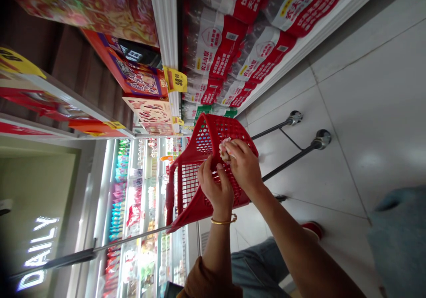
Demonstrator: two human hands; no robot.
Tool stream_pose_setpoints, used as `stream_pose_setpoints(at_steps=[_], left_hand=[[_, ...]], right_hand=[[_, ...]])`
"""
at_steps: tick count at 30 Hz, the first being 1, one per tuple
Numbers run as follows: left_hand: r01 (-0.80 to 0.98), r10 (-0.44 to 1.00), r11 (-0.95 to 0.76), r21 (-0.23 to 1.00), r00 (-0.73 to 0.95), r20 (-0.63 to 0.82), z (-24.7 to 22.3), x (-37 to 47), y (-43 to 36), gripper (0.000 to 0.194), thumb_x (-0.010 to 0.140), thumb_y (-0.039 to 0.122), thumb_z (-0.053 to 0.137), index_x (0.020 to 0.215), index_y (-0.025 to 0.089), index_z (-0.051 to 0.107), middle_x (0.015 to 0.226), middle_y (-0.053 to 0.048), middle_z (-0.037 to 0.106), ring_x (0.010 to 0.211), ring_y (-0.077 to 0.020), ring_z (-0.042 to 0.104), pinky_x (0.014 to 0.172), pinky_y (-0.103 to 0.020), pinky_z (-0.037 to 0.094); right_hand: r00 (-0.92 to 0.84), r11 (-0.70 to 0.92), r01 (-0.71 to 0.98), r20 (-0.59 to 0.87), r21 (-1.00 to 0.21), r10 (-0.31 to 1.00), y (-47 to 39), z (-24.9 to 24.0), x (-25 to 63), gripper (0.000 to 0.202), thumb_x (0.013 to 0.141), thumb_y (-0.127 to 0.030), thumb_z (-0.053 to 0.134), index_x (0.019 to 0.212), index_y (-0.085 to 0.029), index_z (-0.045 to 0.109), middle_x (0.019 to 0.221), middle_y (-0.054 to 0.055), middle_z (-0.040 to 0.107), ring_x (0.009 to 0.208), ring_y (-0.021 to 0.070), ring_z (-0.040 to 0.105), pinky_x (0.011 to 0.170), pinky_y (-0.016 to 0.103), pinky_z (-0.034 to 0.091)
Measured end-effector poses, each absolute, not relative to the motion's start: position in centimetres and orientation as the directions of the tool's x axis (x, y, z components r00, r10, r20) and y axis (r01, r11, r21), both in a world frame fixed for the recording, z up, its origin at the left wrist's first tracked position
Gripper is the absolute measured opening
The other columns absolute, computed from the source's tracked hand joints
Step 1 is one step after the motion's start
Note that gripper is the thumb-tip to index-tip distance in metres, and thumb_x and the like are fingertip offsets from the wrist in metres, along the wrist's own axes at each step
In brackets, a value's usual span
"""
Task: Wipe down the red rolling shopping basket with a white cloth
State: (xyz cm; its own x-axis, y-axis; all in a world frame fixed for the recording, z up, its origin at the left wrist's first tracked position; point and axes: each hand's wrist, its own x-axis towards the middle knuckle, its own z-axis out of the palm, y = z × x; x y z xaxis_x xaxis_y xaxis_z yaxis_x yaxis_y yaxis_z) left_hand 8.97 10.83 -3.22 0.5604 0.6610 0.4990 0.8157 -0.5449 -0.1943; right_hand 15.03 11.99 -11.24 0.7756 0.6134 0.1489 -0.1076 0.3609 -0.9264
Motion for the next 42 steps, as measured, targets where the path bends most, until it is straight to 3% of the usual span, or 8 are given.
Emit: stream_pose_setpoints(at_steps=[6, 9, 14, 20, 26, 32, 37, 42], left_hand=[[0.824, 0.73, -0.538, -0.18, 0.561, 0.39, -2.7, 9.4, 11.7, 0.042, 0.097, 0.023, 0.036, 0.135, 0.012, 0.049, 0.136, -0.019, 0.055, 0.129, -0.0246, 0.049, 0.106, -0.042, 0.042], [0.82, 0.76, -0.562, -0.106, 0.563, 0.325, -2.7, 9.9, 11.8, 0.04, 0.097, 0.02, 0.034, 0.131, 0.017, 0.054, 0.132, -0.015, 0.06, 0.125, -0.0224, 0.053, 0.105, -0.041, 0.042], [0.835, 0.757, -0.548, -0.057, 0.523, 0.392, -3.0, 9.8, 11.7, 0.038, 0.095, 0.019, 0.037, 0.126, 0.019, 0.059, 0.124, -0.012, 0.065, 0.118, -0.0208, 0.06, 0.1, -0.037, 0.047], [0.834, 0.724, -0.546, -0.079, 0.517, 0.457, -3.7, 9.1, 12.2, 0.037, 0.096, 0.022, 0.041, 0.128, 0.014, 0.058, 0.125, -0.015, 0.064, 0.115, -0.0205, 0.061, 0.097, -0.036, 0.05], [0.821, 0.709, -0.561, -0.106, 0.543, 0.45, -3.7, 8.6, 12.0, 0.036, 0.097, 0.02, 0.043, 0.13, 0.016, 0.056, 0.128, -0.012, 0.064, 0.117, -0.0195, 0.061, 0.098, -0.035, 0.049], [0.859, 0.729, -0.508, -0.06, 0.466, 0.502, -3.9, 8.2, 11.6, 0.031, 0.096, 0.025, 0.049, 0.124, 0.018, 0.061, 0.12, -0.01, 0.069, 0.108, -0.0189, 0.065, 0.094, -0.035, 0.052], [0.852, 0.728, -0.523, -0.031, 0.465, 0.503, -3.8, 7.5, 11.4, 0.03, 0.096, 0.025, 0.049, 0.123, 0.02, 0.062, 0.119, -0.008, 0.069, 0.107, -0.0182, 0.066, 0.092, -0.034, 0.053], [0.835, 0.698, -0.549, -0.04, 0.484, 0.527, -3.8, 6.1, 11.2, 0.03, 0.094, 0.023, 0.051, 0.122, 0.021, 0.062, 0.117, -0.008, 0.07, 0.105, -0.0177, 0.067, 0.089, -0.034, 0.055]], right_hand=[[0.725, 0.441, -0.132, 0.217, -0.887, 0.653, 11.4, -10.7, 15.7, 0.04, 0.091, -0.012, 0.043, 0.125, -0.025, 0.059, 0.124, 0.007, 0.061, 0.117, 0.0207, 0.058, 0.102, 0.038, 0.051], [0.662, 0.528, -0.152, 0.311, -0.835, 0.682, 11.6, -10.0, 16.1, 0.039, 0.094, -0.016, 0.043, 0.129, -0.027, 0.056, 0.133, 0.006, 0.057, 0.127, 0.0198, 0.051, 0.109, 0.04, 0.045], [0.646, 0.548, -0.198, 0.312, -0.813, 0.697, 12.6, -9.6, 15.6, 0.036, 0.095, -0.02, 0.045, 0.127, -0.028, 0.058, 0.132, 0.004, 0.059, 0.128, 0.019, 0.051, 0.114, 0.042, 0.04], [0.694, 0.524, -0.224, 0.243, -0.822, 0.678, 14.3, -9.3, 15.2, 0.031, 0.094, -0.017, 0.046, 0.118, -0.024, 0.065, 0.123, 0.005, 0.064, 0.117, 0.0182, 0.059, 0.109, 0.038, 0.045], [0.688, 0.494, -0.247, 0.208, -0.833, 0.695, 15.3, -9.1, 15.9, 0.027, 0.094, -0.022, 0.049, 0.114, -0.022, 0.067, 0.12, 0.006, 0.066, 0.114, 0.0187, 0.06, 0.107, 0.038, 0.047], [0.681, 0.511, -0.17, 0.274, -0.842, 0.679, 13.9, -9.5, 15.3, 0.03, 0.097, -0.025, 0.044, 0.119, -0.023, 0.064, 0.122, 0.007, 0.064, 0.114, 0.0187, 0.06, 0.099, 0.034, 0.052], [0.721, 0.465, -0.105, 0.255, -0.879, 0.645, 12.5, -10.2, 13.8, 0.031, 0.097, -0.03, 0.046, 0.125, -0.026, 0.06, 0.121, 0.007, 0.064, 0.113, 0.0193, 0.062, 0.096, 0.034, 0.054], [0.769, 0.391, -0.06, 0.208, -0.918, 0.605, 11.4, -11.9, 12.2, 0.033, 0.098, -0.024, 0.041, 0.123, -0.023, 0.061, 0.118, 0.01, 0.065, 0.107, 0.0196, 0.065, 0.091, 0.034, 0.057]])
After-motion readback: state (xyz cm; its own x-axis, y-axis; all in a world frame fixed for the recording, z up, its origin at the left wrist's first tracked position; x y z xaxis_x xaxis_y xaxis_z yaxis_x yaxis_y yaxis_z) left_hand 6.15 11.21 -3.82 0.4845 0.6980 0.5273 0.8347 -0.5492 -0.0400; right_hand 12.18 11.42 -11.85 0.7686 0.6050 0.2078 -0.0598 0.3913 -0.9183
